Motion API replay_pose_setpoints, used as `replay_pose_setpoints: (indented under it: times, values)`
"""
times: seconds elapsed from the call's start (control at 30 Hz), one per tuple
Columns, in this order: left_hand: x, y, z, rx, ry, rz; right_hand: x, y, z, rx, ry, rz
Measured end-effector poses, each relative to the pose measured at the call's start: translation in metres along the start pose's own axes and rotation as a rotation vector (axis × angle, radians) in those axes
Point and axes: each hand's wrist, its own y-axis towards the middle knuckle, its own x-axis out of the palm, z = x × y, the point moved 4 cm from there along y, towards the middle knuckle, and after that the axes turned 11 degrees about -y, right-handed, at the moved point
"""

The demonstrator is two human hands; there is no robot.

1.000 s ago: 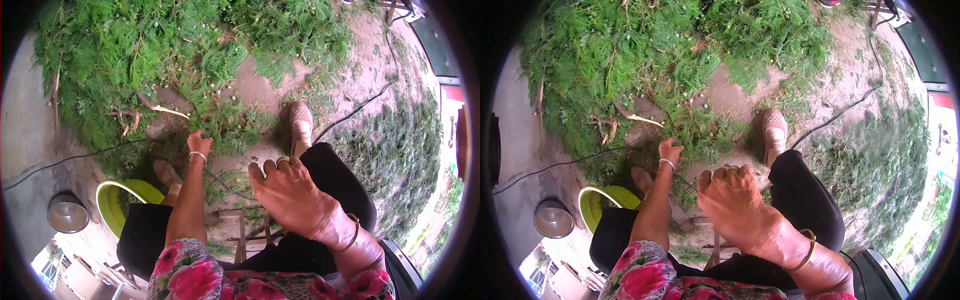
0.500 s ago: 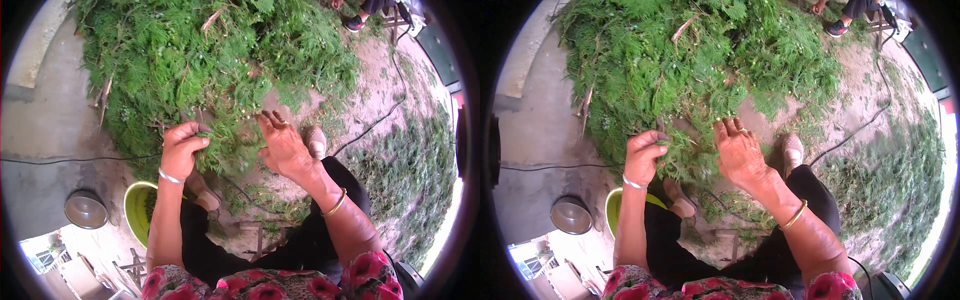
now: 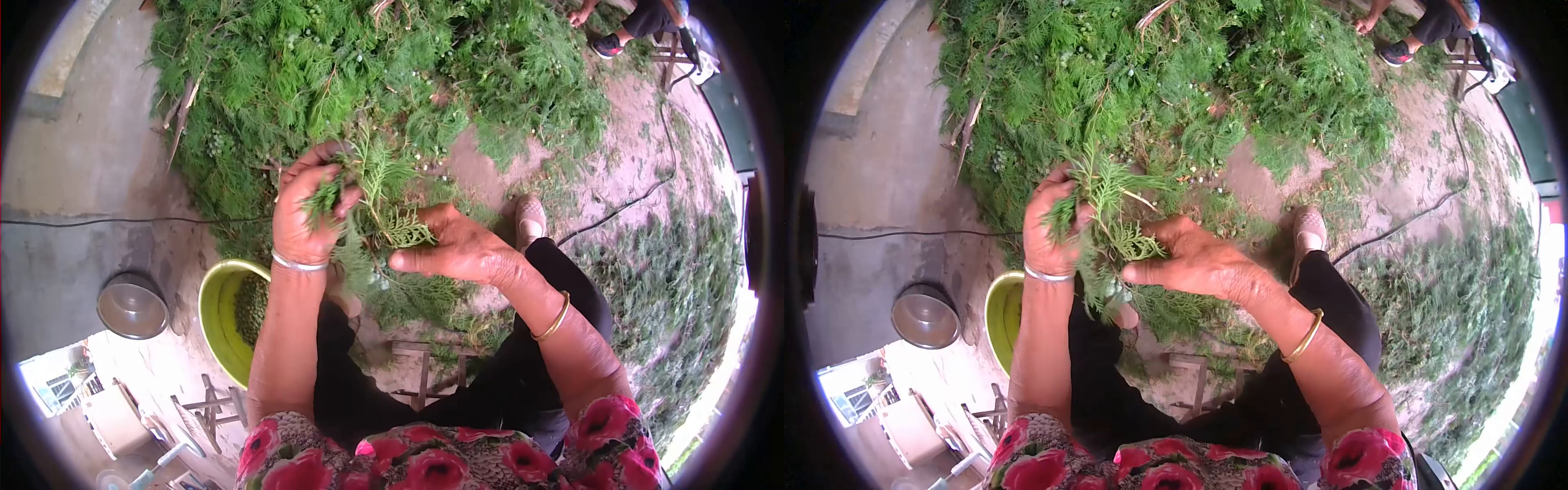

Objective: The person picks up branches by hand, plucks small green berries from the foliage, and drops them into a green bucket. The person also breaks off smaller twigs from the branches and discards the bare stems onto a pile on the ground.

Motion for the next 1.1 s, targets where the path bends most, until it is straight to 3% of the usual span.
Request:
replay_pose_setpoints:
  times: [0.03, 0.1, 0.13, 0.17, 0.23, 0.27, 0.37, 0.43, 0.5, 0.53, 0.57, 0.67, 0.7, 0.77, 0.8, 0.83, 0.93, 1.03, 1.1]
  values:
    - [-0.001, 0.001, -0.002, -0.003, -0.005, 0.006, 0.005, 0.001, 0.013, 0.007, 0.000, -0.004]
    - [-0.007, 0.004, -0.014, -0.252, -0.022, 0.132, 0.003, 0.002, 0.003, -0.018, 0.097, 0.162]
    - [-0.008, 0.004, -0.019, -0.244, -0.056, 0.160, -0.006, -0.011, -0.018, -0.206, 0.006, 0.248]
    - [-0.006, 0.004, -0.023, -0.244, -0.058, 0.165, -0.005, -0.009, -0.017, -0.203, 0.006, 0.244]
    - [-0.004, 0.003, -0.029, -0.215, 0.063, 0.253, -0.004, -0.003, -0.011, -0.163, 0.368, 0.207]
    - [-0.005, 0.003, -0.033, -0.182, 0.166, 0.345, -0.009, -0.005, -0.018, -0.198, 0.289, 0.203]
    - [0.012, -0.002, -0.049, -0.102, 0.190, 0.255, 0.001, 0.010, 0.005, -0.233, 0.263, 0.258]
    - [0.013, 0.000, -0.048, -0.055, 0.277, 0.180, -0.004, 0.005, 0.008, -0.134, 0.320, 0.159]
    - [0.024, 0.006, -0.032, 0.122, 0.410, 0.136, -0.011, -0.004, 0.015, -0.225, -0.756, 0.272]
    - [0.034, 0.003, -0.022, 0.085, 0.369, 0.178, -0.011, -0.005, 0.017, -0.251, -1.296, 0.316]
    - [0.035, 0.001, -0.016, 0.113, 0.471, 0.218, -0.014, -0.006, 0.019, -0.245, -1.301, 0.324]
    - [0.029, -0.006, 0.003, 0.304, 0.864, 0.180, -0.029, -0.005, 0.027, -0.113, -0.680, 0.327]
    - [0.030, -0.012, 0.002, 0.308, 0.858, 0.170, -0.030, -0.002, 0.030, -0.111, -0.687, 0.337]
    - [0.039, -0.020, 0.002, 0.396, 1.027, 0.015, -0.035, 0.004, 0.044, -0.036, 0.811, 0.502]
    - [0.045, -0.021, 0.000, 0.489, 1.156, -0.135, -0.039, 0.000, 0.035, 0.048, 1.198, 0.570]
    - [0.046, -0.022, -0.007, 0.487, 1.192, -0.224, -0.039, 0.003, 0.038, 0.044, 1.196, 0.573]
    - [0.051, -0.027, -0.024, 0.419, 1.252, -0.244, -0.038, 0.009, 0.037, -0.037, 1.186, 0.537]
    - [0.057, -0.028, -0.032, 0.541, 1.486, -0.278, -0.035, 0.006, 0.019, 0.069, 1.112, 0.477]
    - [0.054, -0.028, -0.035, 0.517, 1.470, -0.236, -0.035, 0.010, 0.022, -0.042, 1.098, 0.605]
